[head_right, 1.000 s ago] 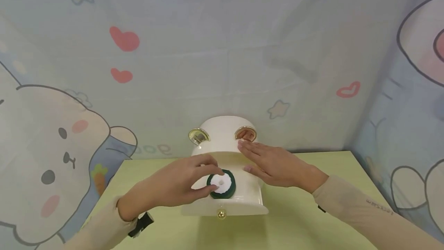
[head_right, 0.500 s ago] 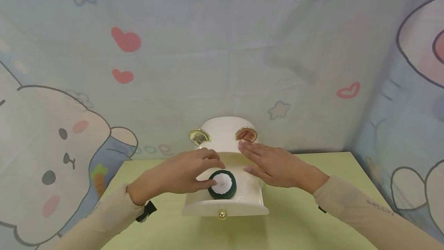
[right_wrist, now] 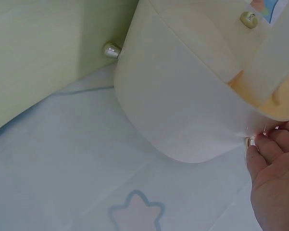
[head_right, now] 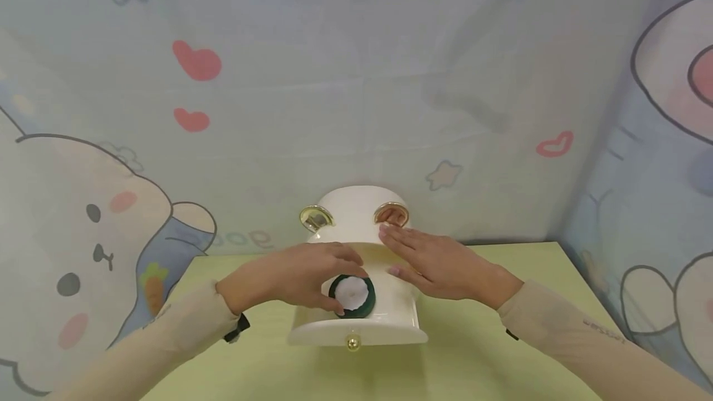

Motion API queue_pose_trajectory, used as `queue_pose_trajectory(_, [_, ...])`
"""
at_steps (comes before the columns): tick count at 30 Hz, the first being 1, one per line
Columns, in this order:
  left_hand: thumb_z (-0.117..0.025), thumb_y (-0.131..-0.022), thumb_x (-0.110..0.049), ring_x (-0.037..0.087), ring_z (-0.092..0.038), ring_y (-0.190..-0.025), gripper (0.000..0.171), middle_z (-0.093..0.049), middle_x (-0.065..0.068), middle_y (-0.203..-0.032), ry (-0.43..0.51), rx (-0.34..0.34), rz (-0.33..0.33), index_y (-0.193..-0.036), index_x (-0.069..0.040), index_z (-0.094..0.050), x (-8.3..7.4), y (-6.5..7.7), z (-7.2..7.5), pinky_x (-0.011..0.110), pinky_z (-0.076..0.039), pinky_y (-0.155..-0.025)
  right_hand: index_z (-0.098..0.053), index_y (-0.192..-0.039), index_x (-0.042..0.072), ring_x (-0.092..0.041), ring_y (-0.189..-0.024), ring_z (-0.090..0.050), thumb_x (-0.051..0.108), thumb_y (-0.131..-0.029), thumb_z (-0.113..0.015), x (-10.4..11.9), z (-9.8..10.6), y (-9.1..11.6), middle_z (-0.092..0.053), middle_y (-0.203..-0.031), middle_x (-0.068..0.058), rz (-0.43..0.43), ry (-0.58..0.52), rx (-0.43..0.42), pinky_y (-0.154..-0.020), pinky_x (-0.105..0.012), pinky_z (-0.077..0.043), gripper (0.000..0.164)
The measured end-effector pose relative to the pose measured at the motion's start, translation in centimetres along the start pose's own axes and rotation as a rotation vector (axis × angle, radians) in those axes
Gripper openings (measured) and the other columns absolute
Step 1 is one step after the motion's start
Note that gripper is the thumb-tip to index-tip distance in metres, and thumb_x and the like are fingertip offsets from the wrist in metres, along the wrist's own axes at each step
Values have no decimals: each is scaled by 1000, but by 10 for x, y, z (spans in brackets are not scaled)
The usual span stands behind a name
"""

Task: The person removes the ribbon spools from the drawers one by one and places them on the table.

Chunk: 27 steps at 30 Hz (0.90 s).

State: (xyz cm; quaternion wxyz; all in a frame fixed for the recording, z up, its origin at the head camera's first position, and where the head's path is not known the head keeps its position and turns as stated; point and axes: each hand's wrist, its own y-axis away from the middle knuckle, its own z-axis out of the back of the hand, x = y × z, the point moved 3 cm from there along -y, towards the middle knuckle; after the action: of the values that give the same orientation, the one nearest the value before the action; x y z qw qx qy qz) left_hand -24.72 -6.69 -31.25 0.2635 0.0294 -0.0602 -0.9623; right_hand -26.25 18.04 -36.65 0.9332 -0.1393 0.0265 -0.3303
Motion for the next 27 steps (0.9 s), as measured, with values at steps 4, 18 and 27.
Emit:
queue_pose_trajectory(4, [-86, -87, -38, 14, -63, -126, 57, -64, -2, -141, 1, 16, -2, -138, -21, -67, 1, -4, -3, 31, -54, -106, -30, -167, 16, -24, -155, -42, 41, -110, -52, 0, 1, 0, -32, -173, -2, -4, -2, 5, -116, -46, -49, 66])
queue_pose_trajectory(18, [-88, -85, -32, 14, -60, -132, 66, -62, -1, -144, -3, 77, 0, -145, -20, -62, 2, -16, -9, 30, -52, -110, -32, -165, 12, -26, -154, -44, 40, -109, -53, 0, 0, 0, -33, -173, -6, 36, 19, -30, -112, -46, -52, 66])
queue_pose_trajectory(27, [-89, -83, -31, 15, -61, -130, 68, -64, 1, -142, 38, 92, -36, -144, -20, -62, 3, -19, -11, 29, -50, -111, -31, -166, 14, -23, -156, -41, 42, -109, -52, 0, -1, 1, -30, -174, -2, 18, 10, -10, -113, -45, -51, 67])
